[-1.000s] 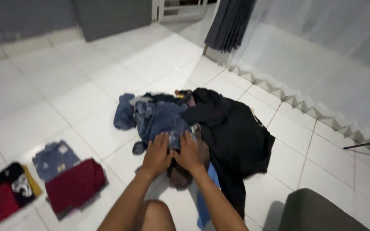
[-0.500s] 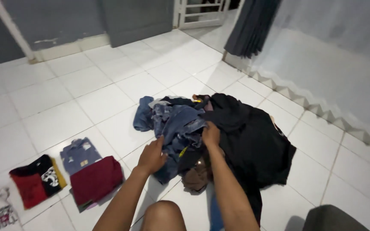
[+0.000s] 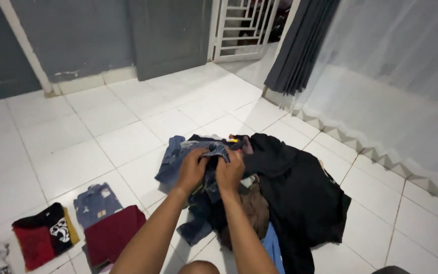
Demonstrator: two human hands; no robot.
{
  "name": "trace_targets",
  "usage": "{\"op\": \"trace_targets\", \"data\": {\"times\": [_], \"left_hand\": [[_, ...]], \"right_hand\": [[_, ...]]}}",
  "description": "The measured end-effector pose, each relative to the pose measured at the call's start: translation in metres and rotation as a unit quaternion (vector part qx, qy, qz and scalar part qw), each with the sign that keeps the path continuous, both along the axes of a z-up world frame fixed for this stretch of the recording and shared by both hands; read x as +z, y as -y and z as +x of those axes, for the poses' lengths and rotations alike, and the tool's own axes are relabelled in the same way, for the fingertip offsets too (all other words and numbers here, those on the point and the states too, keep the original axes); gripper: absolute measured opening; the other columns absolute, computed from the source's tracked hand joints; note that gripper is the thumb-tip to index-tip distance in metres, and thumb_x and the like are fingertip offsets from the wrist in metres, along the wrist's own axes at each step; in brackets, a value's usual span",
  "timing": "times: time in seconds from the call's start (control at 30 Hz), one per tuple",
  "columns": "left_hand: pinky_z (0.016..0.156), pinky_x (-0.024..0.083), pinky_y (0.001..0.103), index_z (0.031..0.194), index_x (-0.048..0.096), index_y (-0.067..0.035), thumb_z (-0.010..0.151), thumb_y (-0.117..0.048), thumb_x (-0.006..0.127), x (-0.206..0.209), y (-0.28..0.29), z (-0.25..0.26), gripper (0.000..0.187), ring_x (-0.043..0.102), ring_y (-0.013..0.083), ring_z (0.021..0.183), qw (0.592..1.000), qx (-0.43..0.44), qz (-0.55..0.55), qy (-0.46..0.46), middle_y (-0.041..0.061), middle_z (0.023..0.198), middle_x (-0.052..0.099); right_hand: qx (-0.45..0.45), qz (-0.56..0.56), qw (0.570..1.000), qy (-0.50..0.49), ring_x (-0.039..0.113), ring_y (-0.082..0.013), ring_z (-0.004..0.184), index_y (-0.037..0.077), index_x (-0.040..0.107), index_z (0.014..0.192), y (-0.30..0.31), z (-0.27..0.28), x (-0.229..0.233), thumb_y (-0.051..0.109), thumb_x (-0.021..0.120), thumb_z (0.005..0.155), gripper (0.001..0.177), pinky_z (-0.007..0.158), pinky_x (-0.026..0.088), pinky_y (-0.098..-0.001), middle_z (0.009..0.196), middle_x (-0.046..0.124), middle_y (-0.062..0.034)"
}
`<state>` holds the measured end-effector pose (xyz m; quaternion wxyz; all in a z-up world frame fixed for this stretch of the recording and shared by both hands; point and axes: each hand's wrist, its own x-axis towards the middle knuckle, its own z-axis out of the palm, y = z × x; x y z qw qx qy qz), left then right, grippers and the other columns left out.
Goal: Fold various pieces of clothing including shirts and pants on the floor.
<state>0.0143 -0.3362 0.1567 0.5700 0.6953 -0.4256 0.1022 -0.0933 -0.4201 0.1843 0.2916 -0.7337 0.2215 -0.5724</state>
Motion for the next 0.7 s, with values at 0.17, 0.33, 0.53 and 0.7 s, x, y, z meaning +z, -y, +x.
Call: {"op": "trace_targets", "data": {"times": [0.17,0.33,0.53,0.7], "left_hand": [[0.092,0.054,0.038,0.111,0.071,0.000,0.090,-0.010,0.068,0.047,0.014,0.002,0.023,0.070,0.0347,0.105,0.997,-0.026,-0.045,-0.054,0.017,0.110,0.072],[0.093,0.054,0.036,0.107,0.073,0.000,0.092,-0.007,0.066,0.104,0.023,-0.006,0.018,0.070,0.0320,0.106,0.996,-0.039,-0.075,-0.037,0.016,0.111,0.073],[0.096,0.052,0.034,0.112,0.070,0.001,0.092,0.001,0.060,0.181,0.007,-0.044,0.022,0.070,0.0282,0.109,0.981,-0.123,-0.147,-0.020,0.014,0.116,0.070],[0.097,0.054,0.031,0.111,0.070,0.000,0.093,0.002,0.060,0.236,-0.021,-0.039,0.021,0.072,0.0248,0.107,0.972,-0.121,-0.201,0.025,0.011,0.113,0.073]], "right_hand": [[0.025,0.037,0.999,-0.008,0.066,-0.0376,0.110,0.000,0.066,0.127,-0.008,-0.019,0.027,0.016,0.073,0.091,0.040,0.092,0.052,-0.0421,0.120,0.066,-0.0197],[0.027,0.016,0.999,-0.011,0.055,-0.0408,0.128,0.000,0.048,0.146,-0.026,-0.037,-0.001,0.022,0.080,0.084,0.073,0.108,0.046,-0.0447,0.138,0.053,-0.0239],[0.065,0.041,0.996,-0.039,0.043,-0.0477,0.130,-0.005,0.034,0.148,-0.058,-0.053,0.036,0.027,0.094,0.066,0.106,0.101,0.040,-0.0484,0.143,0.040,-0.0307],[0.030,-0.133,0.987,0.084,0.057,-0.0385,0.133,-0.004,0.052,0.140,-0.014,-0.023,0.020,0.010,0.071,0.086,0.059,0.113,0.045,-0.0455,0.139,0.058,-0.0250]]}}
